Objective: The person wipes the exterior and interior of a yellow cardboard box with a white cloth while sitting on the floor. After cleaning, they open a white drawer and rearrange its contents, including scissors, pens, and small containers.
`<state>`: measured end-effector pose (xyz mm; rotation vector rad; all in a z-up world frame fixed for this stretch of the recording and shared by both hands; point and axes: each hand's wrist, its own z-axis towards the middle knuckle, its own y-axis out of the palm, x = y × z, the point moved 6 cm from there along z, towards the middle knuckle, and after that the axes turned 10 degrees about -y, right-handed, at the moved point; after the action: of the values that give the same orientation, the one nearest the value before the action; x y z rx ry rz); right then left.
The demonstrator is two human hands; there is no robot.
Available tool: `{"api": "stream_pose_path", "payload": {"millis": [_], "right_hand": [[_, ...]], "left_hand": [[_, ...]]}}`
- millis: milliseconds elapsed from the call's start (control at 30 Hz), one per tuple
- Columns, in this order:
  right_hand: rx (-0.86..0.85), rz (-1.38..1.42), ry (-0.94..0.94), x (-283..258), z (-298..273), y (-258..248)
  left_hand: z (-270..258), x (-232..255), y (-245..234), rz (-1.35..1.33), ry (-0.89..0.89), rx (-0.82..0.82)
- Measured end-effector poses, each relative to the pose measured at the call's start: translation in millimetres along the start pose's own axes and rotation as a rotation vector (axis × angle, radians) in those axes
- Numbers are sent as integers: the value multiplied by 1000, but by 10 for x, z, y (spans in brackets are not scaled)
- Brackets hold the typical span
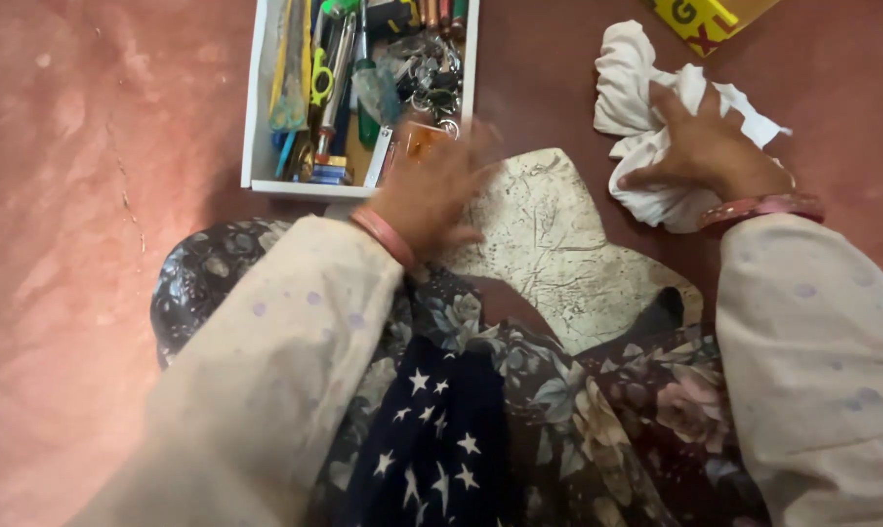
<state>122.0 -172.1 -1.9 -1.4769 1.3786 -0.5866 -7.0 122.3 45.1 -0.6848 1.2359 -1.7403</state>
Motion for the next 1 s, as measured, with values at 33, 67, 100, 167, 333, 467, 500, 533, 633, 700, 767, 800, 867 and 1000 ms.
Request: {"api": "stream_pose_path", "payload": {"millis": [33,67,100,167,333,467,500,533,633,700,767,800,867,1000], "right_hand": [[1,-39,-1,-67,-19,3],[3,-77,-3,-117,-34,-3],[11,-99,-14,-167,-50,-9],[32,-138,-40,-242,-64,-18],[144,-237,-116,-338,-68,29],[290,-255,-211,-307,29,58],[347,-176,-250,-253,53,16],[403,-96,-289,-183,77,-56],[576,43,-290,117,76,-416],[649,26,-166,342,-29,-650],[661,-14,-48,508,-137,-851],[646,-32,-3,554,-184,-903],[601,-56,61,598,-277,-894],[480,-46,87,452,-252,-636]], "left_hand": [[-28,236,98,-67,41,-187],[-58,471,182,-134,81,-374],[-115,695,238,-122,145,-539],[-198,907,380,-278,1,-959],[-41,945,550,-331,-135,-1100],[420,772,463,-461,-94,-422],[509,748,531,-344,-54,-393],[603,709,602,-227,-14,-364],[808,269,749,37,-201,-211],[775,-77,918,97,-372,-305],[698,-299,1015,47,-514,-289],[691,-338,1071,30,-540,-283],[713,-328,1198,-12,-588,-274],[818,-306,1313,162,-643,-267]]}}
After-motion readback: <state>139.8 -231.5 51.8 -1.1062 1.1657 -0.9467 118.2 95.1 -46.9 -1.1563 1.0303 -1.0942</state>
